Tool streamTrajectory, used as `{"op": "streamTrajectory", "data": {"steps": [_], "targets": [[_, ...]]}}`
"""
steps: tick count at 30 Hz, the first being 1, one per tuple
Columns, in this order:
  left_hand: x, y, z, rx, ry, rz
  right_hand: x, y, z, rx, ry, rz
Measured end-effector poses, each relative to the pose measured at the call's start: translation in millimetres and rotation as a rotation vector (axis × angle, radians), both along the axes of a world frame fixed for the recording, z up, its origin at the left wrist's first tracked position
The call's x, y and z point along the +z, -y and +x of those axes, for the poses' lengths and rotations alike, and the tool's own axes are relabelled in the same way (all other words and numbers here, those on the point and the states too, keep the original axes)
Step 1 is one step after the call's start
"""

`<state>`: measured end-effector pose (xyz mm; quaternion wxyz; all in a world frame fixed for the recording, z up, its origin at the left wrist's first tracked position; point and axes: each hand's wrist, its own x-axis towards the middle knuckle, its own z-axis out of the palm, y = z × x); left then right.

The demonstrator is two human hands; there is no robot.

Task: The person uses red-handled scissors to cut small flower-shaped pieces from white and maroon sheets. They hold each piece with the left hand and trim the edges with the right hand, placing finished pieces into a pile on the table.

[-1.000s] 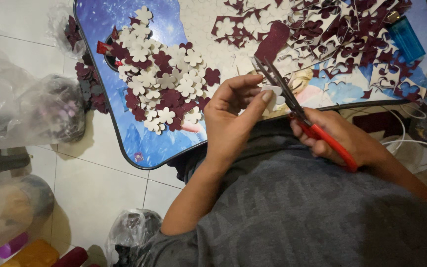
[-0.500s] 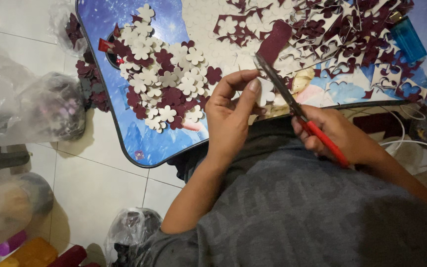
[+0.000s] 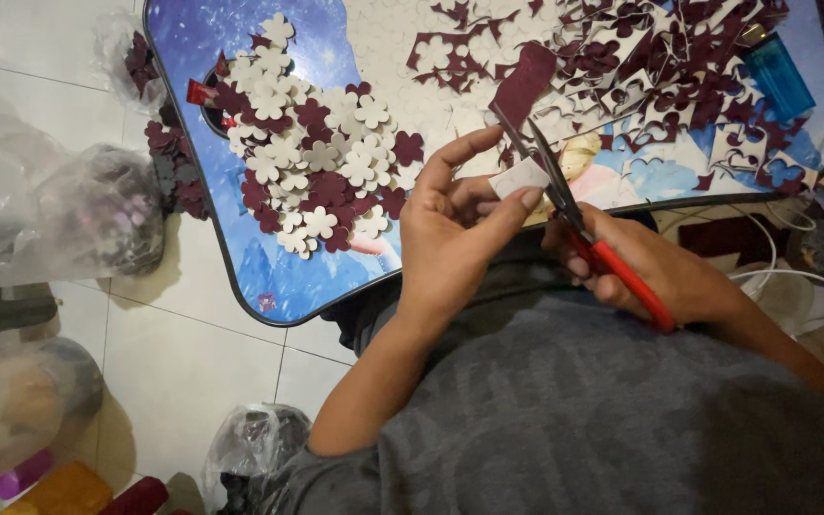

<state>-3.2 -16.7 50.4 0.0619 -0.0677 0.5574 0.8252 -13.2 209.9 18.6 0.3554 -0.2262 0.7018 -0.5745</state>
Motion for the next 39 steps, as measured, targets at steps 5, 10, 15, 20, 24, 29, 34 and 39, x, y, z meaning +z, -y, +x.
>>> {"op": "streamTrajectory", "data": {"steps": [5,10,15,20,24,29,34,39], "targets": [[5,1,0,-0.017,0.023,-0.031,-2,-1,1,0.006,0.054,0.004],[6,1,0,-0.031,0.022,-0.053,-7,-2,-1,0.021,-0.016,0.033],[2,1,0,-0.029,0.015,-0.008,-6,-2,-1,0.014,-0.070,0.106],[-5,2,0,-0.003,0.025,-0.003,-6,-4,0,-0.019,-0.044,0.118],[-11,3,0,0.023,0.011,-0.041,-10,-5,0,-0.045,-0.060,0.151],[-12,3,0,0.045,-0.035,-0.074,-11,-4,0,-0.047,-0.011,0.120],[-4,3,1,0.044,-0.010,-0.119,-6,-4,-2,0.017,-0.126,0.062],[5,2,1,0.012,0.005,-0.040,-4,-4,-1,0.028,-0.142,0.074]]}}
